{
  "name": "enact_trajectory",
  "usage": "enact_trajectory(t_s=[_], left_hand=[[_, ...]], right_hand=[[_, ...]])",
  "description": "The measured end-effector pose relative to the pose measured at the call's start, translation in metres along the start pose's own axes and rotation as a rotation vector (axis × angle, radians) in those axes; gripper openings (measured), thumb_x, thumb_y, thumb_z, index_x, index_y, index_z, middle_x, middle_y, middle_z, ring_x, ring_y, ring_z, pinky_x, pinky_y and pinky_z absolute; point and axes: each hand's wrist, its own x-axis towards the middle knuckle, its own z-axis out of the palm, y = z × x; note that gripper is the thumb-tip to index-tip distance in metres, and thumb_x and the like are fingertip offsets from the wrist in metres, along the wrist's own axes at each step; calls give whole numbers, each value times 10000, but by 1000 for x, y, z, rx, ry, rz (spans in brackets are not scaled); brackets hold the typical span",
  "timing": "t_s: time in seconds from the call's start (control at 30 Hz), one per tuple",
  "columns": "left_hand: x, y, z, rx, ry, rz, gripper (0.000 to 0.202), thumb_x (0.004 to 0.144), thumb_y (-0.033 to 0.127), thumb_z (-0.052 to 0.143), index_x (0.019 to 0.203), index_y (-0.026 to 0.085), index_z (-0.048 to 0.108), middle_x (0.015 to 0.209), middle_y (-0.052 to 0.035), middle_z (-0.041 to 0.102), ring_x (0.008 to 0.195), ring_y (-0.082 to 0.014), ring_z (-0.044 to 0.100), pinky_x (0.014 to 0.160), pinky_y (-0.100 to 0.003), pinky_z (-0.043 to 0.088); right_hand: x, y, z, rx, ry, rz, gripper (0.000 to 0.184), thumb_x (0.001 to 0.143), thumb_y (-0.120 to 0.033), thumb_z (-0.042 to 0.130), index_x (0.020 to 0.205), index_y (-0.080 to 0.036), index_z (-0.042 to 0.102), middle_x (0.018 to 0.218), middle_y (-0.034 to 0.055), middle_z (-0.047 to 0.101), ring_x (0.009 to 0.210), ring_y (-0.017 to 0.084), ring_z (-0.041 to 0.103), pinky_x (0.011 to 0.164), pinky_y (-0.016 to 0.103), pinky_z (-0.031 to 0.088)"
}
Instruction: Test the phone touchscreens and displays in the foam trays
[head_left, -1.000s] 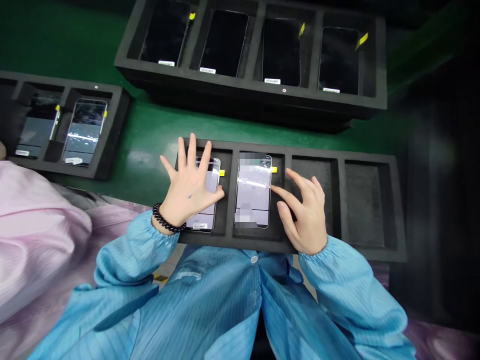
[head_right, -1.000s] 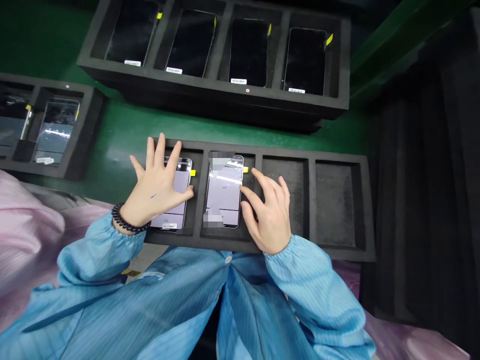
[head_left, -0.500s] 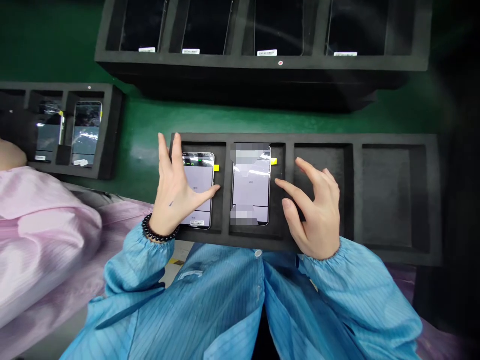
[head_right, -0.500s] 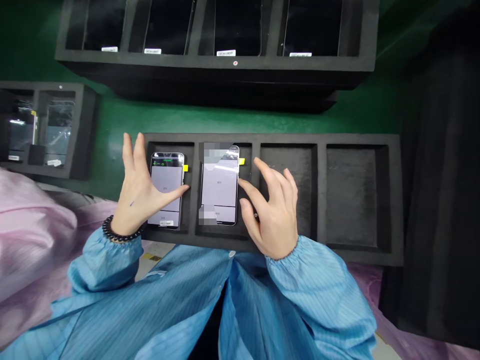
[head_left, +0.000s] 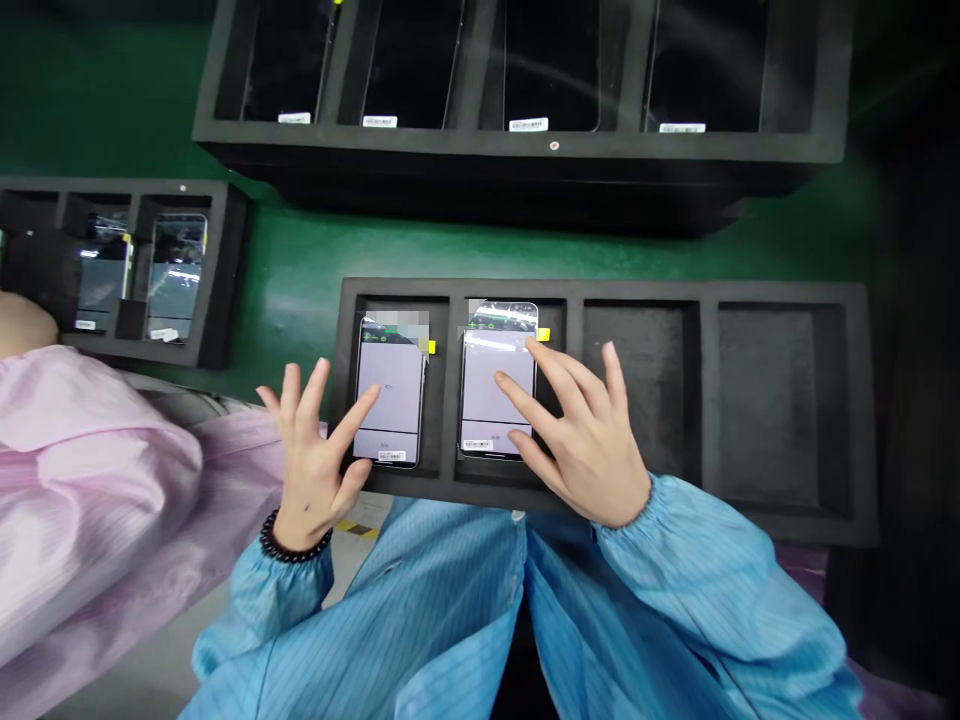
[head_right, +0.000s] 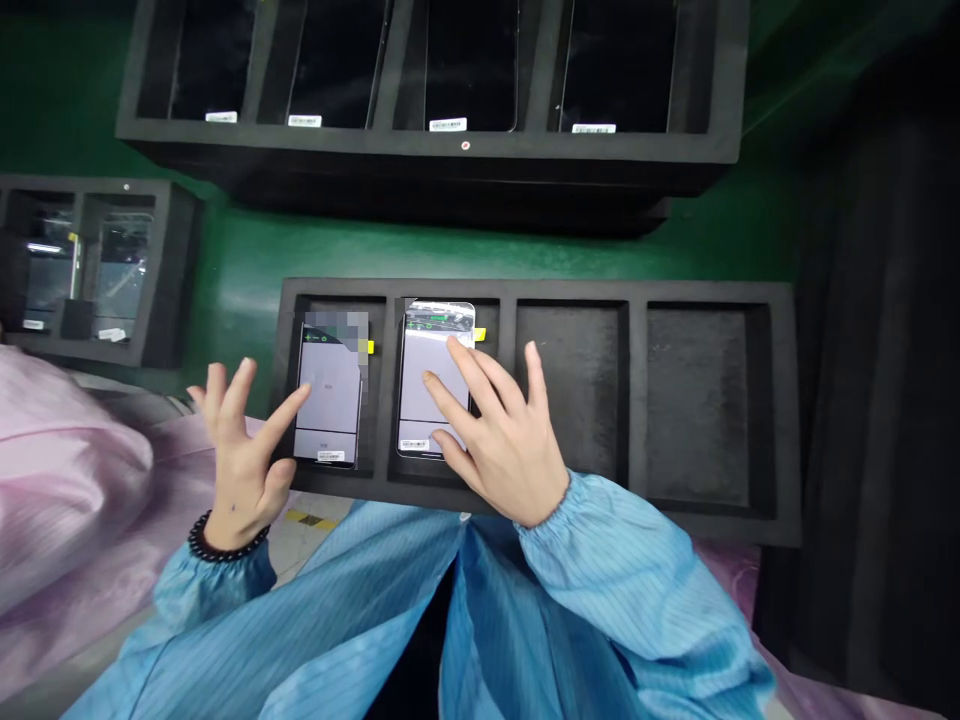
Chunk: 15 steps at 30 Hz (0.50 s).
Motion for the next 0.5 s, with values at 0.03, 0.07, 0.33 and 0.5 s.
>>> enact_trajectory(t_s=[0.03,0.07,0.33,0.5], left_hand=[[2,0,2,-8,-23,7,594,1010,592,201,1596,496,186,1731,94,-70,1597,-426,-38,1252,-748,-34],[3,-1,3,-14,-43,8,595,1013,594,202,1598,487,193,1732,76,-79,1597,-427,-49,1234,-773,-30],[19,-2,-4,-59,36,-63,696,986,673,89,1632,416,84,1729,77,-122,1607,-364,-86,1295,-627,-69],[48,1,-3,-55,90,52,661,1010,620,91,1604,397,280,1736,77,-60,1610,-374,-26,1289,-654,-64]], right_hand=[[1,-1,2,-17,-17,-11,433,1016,-371,487,1416,-221,554,1594,166,468,1375,321,505,1219,707,239],[2,-3,4,-31,-31,-17,436,1016,-379,487,1413,-212,555,1599,171,460,1380,323,501,1218,710,236],[9,3,-15,-4,4,98,441,1025,-368,455,1426,-205,544,1590,165,470,1385,343,499,1222,674,263],[22,9,-21,-23,141,88,272,1024,-278,471,1109,-193,715,1416,120,651,1272,296,593,1230,602,290]])
